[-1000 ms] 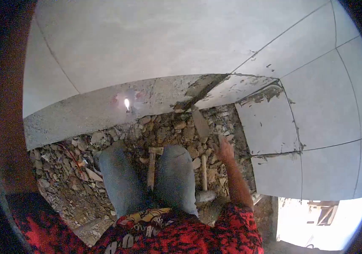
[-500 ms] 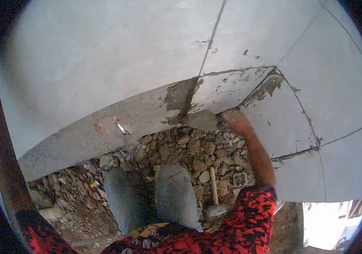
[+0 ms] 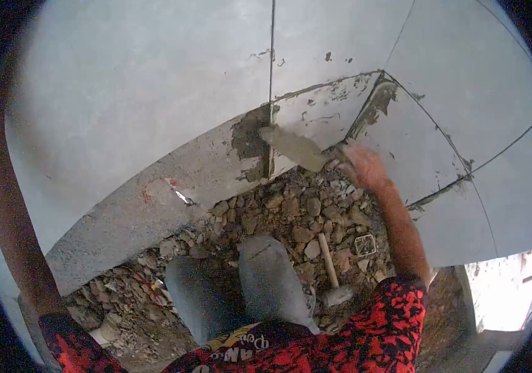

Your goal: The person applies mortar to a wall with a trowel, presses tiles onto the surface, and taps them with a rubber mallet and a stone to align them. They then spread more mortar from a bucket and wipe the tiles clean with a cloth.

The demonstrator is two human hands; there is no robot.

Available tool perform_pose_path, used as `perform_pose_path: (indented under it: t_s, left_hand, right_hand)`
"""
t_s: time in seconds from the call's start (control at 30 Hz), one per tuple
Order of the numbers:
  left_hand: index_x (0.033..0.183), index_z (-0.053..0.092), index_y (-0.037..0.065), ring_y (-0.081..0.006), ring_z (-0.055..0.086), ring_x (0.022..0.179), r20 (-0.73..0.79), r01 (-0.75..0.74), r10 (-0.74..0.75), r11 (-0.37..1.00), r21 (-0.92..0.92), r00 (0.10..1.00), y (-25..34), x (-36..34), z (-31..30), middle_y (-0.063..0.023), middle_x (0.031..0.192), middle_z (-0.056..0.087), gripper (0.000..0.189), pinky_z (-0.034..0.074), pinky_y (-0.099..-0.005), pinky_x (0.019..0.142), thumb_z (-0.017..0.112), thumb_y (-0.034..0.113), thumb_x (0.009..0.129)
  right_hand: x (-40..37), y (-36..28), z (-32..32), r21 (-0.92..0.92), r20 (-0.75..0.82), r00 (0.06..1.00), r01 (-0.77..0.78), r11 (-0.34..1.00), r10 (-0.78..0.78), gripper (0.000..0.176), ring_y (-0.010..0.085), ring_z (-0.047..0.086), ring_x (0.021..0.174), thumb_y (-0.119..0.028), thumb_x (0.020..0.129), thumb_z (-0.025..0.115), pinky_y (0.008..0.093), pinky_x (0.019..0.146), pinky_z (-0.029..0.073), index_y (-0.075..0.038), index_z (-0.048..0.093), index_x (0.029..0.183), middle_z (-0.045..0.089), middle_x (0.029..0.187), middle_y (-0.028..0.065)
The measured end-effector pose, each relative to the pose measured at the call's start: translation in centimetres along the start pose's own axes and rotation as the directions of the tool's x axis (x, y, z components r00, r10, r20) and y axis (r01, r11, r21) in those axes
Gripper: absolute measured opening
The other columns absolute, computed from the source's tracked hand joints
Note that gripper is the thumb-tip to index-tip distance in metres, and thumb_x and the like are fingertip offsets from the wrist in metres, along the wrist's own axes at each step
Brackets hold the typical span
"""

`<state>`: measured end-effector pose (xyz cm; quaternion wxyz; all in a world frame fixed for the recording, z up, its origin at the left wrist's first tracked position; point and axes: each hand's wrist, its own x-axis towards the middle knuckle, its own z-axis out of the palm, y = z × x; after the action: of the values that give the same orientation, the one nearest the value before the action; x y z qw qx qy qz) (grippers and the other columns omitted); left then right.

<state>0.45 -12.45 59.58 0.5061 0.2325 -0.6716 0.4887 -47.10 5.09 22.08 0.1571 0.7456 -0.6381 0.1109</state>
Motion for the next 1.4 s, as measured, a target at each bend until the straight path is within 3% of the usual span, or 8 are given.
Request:
perform_pose_path:
  t_s: [0.13,0.8,0.93,1.0,1.07,1.13,1.27,1.4]
  left_hand:
    - [0.125,0.035,-0.001,-0.0381,0.034,0.119,0.015,-0.023,0.024,1.0,-0.021,1.0,-0.1,0.2,-0.1,-0.0271,0.128,0.033,0.069,0.033,-0.0521,0.091,0.033,0.056,0.086]
    - [0.121,0.037,-0.003,-0.0387,0.032,0.122,-0.121,-0.119,0.11,0.99,-0.07,0.986,1.3,0.2,-1.1,-0.0262,0.122,0.039,0.074,0.032,-0.0528,0.093,0.033,0.061,0.083]
    - [0.123,0.036,-0.001,-0.0363,0.037,0.119,0.015,0.073,-0.072,0.995,-0.07,0.997,-3.1,0.1,1.5,-0.0235,0.122,0.041,0.068,0.036,-0.0503,0.091,0.037,0.056,0.086]
    - [0.12,0.048,0.004,-0.0301,0.042,0.118,-0.045,0.332,-0.332,0.943,-0.008,0.942,-3.6,-1.0,2.5,-0.0195,0.125,0.046,0.055,0.029,-0.0394,0.102,0.044,0.047,0.087]
    - [0.118,0.05,0.002,-0.0305,0.043,0.117,-0.016,0.368,-0.368,0.929,0.039,0.93,-2.8,-1.1,2.8,-0.0197,0.122,0.048,0.056,0.03,-0.0389,0.1,0.044,0.049,0.087]
    - [0.116,0.052,0.001,-0.0309,0.045,0.115,0.001,0.401,-0.403,0.912,0.087,0.915,-1.2,-0.8,1.8,-0.02,0.12,0.05,0.058,0.031,-0.0385,0.099,0.044,0.05,0.086]
    - [0.116,0.052,0.002,-0.0306,0.044,0.116,0.04,0.3,-0.299,0.953,-0.034,0.954,-1.3,-1.0,0.6,-0.0195,0.121,0.049,0.057,0.03,-0.0378,0.1,0.043,0.05,0.087]
    - [0.119,0.051,0.005,-0.0308,0.043,0.117,0.039,0.362,-0.37,0.923,0.132,0.928,-1.7,-0.7,2.2,-0.0184,0.122,0.049,0.062,0.028,-0.0379,0.101,0.043,0.055,0.084]
  right_hand:
    - [-0.8,-3.6,1.2,0.216,0.022,0.998,-0.065,0.974,0.061,0.043,0.0324,0.051,0.107,-0.03,0.081,0.06,0.0448,0.088,0.042,-0.009,0.049,0.116,0.054,0.112,0.017]
    - [20.5,-10.2,-24.8,-0.529,0.456,0.89,0.275,0.803,-0.005,0.03,0.0279,0.059,0.083,-0.026,0.076,0.06,0.0415,0.072,0.046,-0.012,0.053,0.102,0.057,0.084,0.0098]
    - [17.4,-8.7,-25.1,-0.539,0.207,0.919,0.394,0.745,-0.336,0.026,0.0269,0.058,0.084,-0.025,0.076,0.06,0.0415,0.072,0.046,-0.012,0.057,0.099,0.057,0.082,0.0093]
    - [15.5,-9.0,-26.4,-0.503,0.256,0.933,0.351,0.79,-0.252,0.027,0.0266,0.057,0.087,-0.027,0.078,0.059,0.0424,0.075,0.045,-0.012,0.057,0.1,0.058,0.086,0.0096]
    - [13.6,-8.1,-27.3,-0.433,0.32,0.942,0.049,0.9,0.102,0.033,0.029,0.055,0.095,-0.028,0.079,0.058,0.0427,0.081,0.042,-0.011,0.054,0.107,0.057,0.098,0.0109]
    - [10.0,-4.9,-24.5,-0.448,0.1,0.99,0.136,0.884,-0.102,0.037,0.0321,0.056,0.095,-0.035,0.082,0.053,0.0419,0.079,0.046,-0.011,0.055,0.11,0.058,0.105,0.0132]
    - [1.5,-3.7,-14.1,-0.16,0.06,0.967,-0.236,0.959,0.248,0.053,0.0334,0.047,0.111,-0.045,0.084,0.05,0.0426,0.092,0.036,-0.008,0.047,0.121,0.051,0.118,0.0165]
    - [-3.5,-9.0,-3.9,0.446,0.197,0.751,-0.642,0.624,0.631,0.064,0.0359,0.042,0.116,-0.05,0.082,0.05,0.0439,0.097,0.031,-0.004,0.042,0.126,0.045,0.125,0.0213]
